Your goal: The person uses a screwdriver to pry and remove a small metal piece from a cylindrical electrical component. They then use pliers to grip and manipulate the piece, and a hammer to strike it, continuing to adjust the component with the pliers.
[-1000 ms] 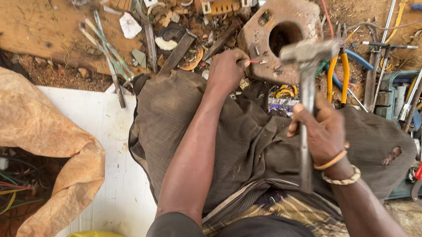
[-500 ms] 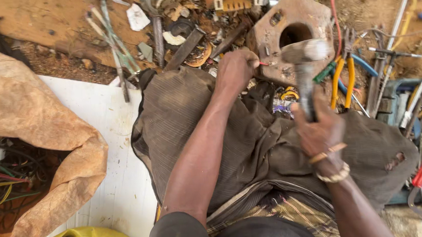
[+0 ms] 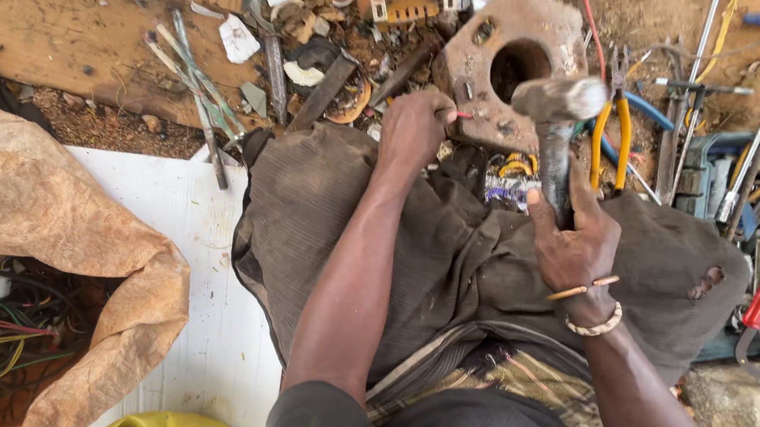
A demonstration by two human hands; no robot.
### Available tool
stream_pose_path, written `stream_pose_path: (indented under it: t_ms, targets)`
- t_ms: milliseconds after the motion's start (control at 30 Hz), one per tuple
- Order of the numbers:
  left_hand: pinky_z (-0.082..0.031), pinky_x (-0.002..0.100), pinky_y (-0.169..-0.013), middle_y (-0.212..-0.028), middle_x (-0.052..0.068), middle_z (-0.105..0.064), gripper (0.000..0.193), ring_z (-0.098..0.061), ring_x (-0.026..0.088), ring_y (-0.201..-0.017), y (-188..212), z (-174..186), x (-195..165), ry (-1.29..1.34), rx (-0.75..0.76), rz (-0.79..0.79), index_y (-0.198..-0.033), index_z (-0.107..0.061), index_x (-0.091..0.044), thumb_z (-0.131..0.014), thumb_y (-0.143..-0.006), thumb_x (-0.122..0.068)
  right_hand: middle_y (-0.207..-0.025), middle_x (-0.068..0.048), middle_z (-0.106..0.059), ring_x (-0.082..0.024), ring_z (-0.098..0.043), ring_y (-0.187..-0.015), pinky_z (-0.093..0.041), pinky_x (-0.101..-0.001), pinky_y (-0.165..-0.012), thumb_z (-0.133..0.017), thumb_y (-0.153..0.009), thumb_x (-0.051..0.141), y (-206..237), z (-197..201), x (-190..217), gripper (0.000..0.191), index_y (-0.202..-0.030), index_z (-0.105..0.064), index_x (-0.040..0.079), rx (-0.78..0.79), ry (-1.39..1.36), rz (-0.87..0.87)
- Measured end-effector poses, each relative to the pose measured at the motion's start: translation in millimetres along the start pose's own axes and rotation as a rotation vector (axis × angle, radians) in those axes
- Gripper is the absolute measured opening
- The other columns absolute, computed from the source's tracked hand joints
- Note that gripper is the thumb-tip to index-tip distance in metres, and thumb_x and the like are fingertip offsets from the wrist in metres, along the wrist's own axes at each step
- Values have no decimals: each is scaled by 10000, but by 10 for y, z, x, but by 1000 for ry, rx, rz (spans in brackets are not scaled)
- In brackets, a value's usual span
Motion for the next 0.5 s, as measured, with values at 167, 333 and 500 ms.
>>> stream_pose_path:
  t_ms: [167, 333, 500]
  targets:
    - [-542, 434, -783, -913, 115, -770, 125, -742, 285, -843, -5, -26, 1, -48, 34, 37, -926, -806, -112, -719, -850, -67, -968, -195, -757, -242, -711, -728, -581, -376, -644, -724, -971, 213, 3, -270, -233, 582, -1498, -565, 24, 133, 103, -102]
    - [-527, 430, -767, -897, 126, -764, 85, -712, 301, -821, 42, 22, -64, -53, 3, -24, -928, -806, -106, -759, -859, -121, -1009, -143, -704, -183, -683, -788, -560, -340, -645, -752, -988, 246, 5, -307, -618, 575, -1469, -571, -12, 91, -229, -163]
    - [-541, 356, -755, -893, 106, -759, 130, -719, 229, -800, 50, -21, -33, 116, 104, 74, -1005, -781, -94, -724, -898, -141, -820, -58, -653, -178, -594, -631, -480, -348, -534, -730, -983, 321, 80, -418, -928, 470, -1277, -623, -30, 283, -796, -708]
Point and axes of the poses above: each hand's wrist, its own y-axis away from the middle knuckle, its own z-axis out of the back of the hand, x = y × z, the point moved 4 cm from there along -y, towards the middle knuckle
